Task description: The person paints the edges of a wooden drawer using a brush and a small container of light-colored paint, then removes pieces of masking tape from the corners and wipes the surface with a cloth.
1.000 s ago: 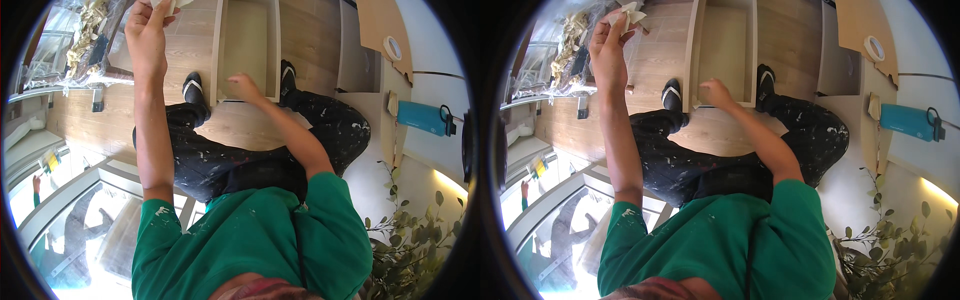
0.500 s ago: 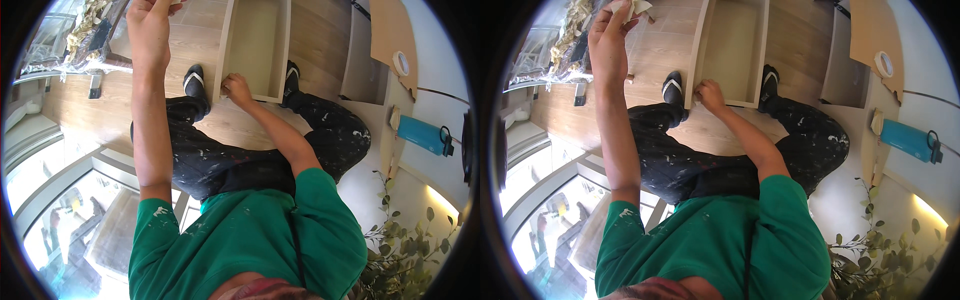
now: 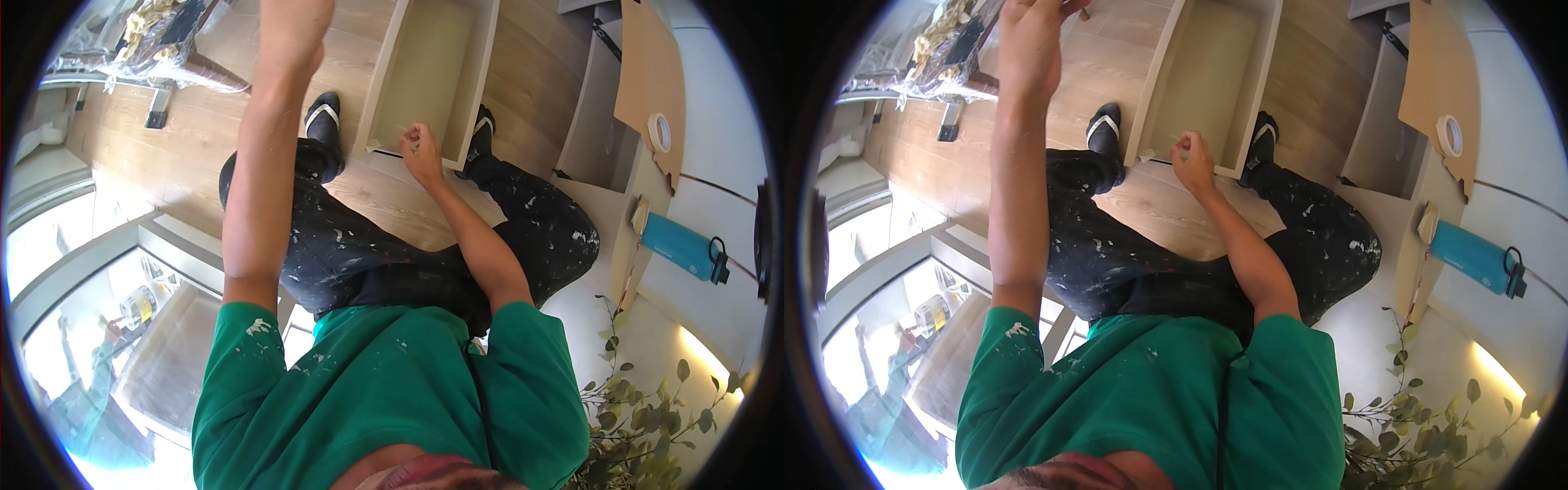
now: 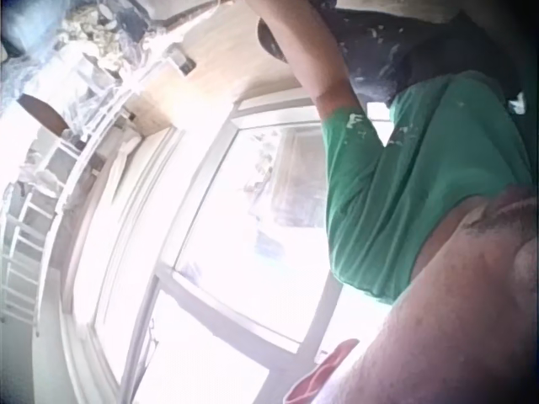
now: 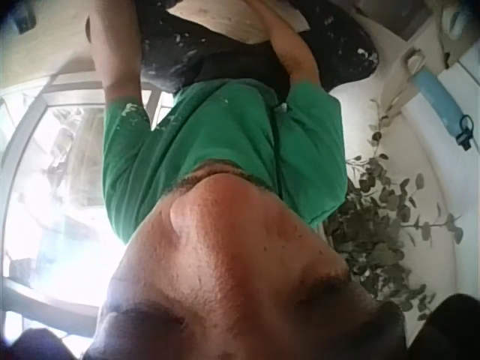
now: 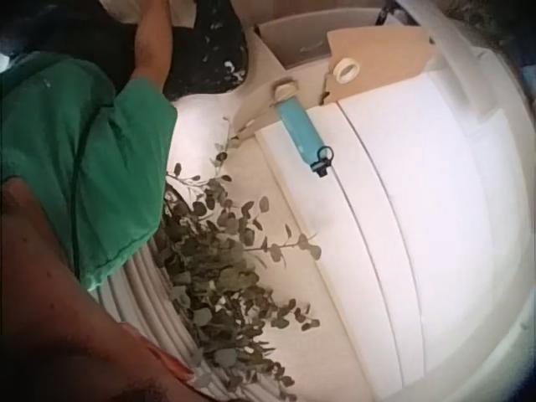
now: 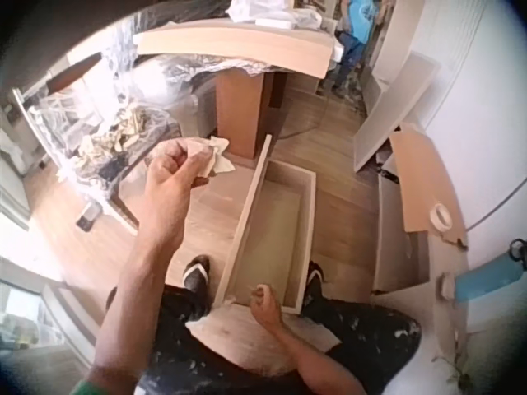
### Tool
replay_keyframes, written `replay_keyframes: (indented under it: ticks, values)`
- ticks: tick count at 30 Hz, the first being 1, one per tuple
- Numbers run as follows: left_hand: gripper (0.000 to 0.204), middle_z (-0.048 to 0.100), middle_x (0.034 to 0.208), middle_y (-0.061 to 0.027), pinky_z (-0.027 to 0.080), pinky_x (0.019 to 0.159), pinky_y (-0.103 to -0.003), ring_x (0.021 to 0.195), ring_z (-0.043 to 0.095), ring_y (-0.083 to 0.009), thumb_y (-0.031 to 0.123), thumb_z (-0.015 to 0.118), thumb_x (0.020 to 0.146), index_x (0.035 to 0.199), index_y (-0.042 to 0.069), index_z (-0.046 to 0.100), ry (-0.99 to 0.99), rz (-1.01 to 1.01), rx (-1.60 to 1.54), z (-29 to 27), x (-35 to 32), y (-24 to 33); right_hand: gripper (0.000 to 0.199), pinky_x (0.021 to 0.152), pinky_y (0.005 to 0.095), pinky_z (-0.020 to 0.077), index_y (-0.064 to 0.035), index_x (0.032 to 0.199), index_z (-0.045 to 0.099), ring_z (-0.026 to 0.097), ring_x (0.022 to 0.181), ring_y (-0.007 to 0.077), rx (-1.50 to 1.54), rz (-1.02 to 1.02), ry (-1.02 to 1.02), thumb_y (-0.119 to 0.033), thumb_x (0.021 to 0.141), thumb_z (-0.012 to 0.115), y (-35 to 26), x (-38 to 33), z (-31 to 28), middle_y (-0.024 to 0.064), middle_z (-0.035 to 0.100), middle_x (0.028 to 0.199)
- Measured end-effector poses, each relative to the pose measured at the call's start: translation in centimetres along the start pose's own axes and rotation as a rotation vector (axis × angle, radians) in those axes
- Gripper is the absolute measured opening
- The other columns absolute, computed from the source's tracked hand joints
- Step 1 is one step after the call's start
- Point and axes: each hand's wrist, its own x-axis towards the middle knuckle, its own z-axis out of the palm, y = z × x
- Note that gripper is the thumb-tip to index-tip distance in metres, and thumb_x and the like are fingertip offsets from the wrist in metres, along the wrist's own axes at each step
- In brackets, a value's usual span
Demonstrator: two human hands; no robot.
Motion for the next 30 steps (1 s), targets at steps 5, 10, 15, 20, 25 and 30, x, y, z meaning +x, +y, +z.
replay_keyframes:
  ticks: [5,10,15,20,25,30]
  values:
    - [0.010,0.067,0.088,0.0050,0.045,0.078,-0.024,0.081,0.059,-0.0055,0.021,0.066,0.102,0.100,0.012,0.067,-0.042,0.006,-0.068,0.5,-0.1,0.3,0.042,0.086,0.0410,0.0539,-0.0042,0.110,0.051,0.069,0.095,0.0302,0.019,-0.031,-0.022,-0.001,0.081,0.082,0.4,-1.4,2.4,0.0138,0.068,0.098]
    - [0.010,0.067,0.090,0.0047,0.044,0.078,-0.024,0.083,0.059,-0.0053,0.021,0.067,0.102,0.100,0.011,0.067,-0.028,0.001,-0.046,-0.3,-0.2,0.5,0.045,0.083,0.0411,0.0543,-0.0041,0.108,0.051,0.068,0.093,0.0294,0.053,0.024,0.050,0.002,0.077,0.083,0.7,-0.9,5.0,0.0133,0.068,0.097]
    - [0.009,0.067,0.091,0.0046,0.044,0.079,-0.024,0.085,0.060,-0.0058,0.021,0.066,0.102,0.101,0.012,0.066,0.037,-0.008,-0.041,-1.0,-0.5,0.9,0.043,0.080,0.0390,0.0563,-0.0047,0.105,0.049,0.070,0.088,0.0271,-0.095,-0.021,0.061,0.005,0.078,0.082,0.1,-1.1,5.4,0.0122,0.069,0.091]
    - [0.009,0.066,0.091,0.0041,0.045,0.080,-0.024,0.086,0.060,-0.0064,0.019,0.064,0.103,0.101,0.011,0.066,-0.001,0.012,-0.063,-1.1,-0.5,0.8,0.042,0.077,0.0433,0.0538,-0.0053,0.103,0.050,0.070,0.080,0.0315,0.003,0.066,0.114,0.005,0.075,0.080,0.0,-1.2,5.7,0.0126,0.069,0.083]
    - [0.009,0.067,0.092,0.0036,0.046,0.081,-0.025,0.087,0.061,-0.0068,0.019,0.063,0.104,0.101,0.011,0.066,0.013,0.005,-0.035,-2.3,0.6,-1.5,0.041,0.075,0.0440,0.0530,-0.0057,0.103,0.049,0.070,0.077,0.0324,0.023,0.079,0.177,0.004,0.075,0.078,-0.6,-0.9,6.0,0.0128,0.068,0.080]
    - [0.010,0.067,0.092,0.0040,0.046,0.081,-0.025,0.088,0.062,-0.0070,0.021,0.063,0.104,0.101,0.012,0.067,0.014,-0.007,0.030,-0.8,-0.8,1.3,0.039,0.076,0.0471,0.0509,-0.0051,0.105,0.049,0.068,0.078,0.0340,-0.076,0.073,0.044,0.004,0.076,0.074,-0.6,-0.6,5.6,0.0133,0.068,0.081]
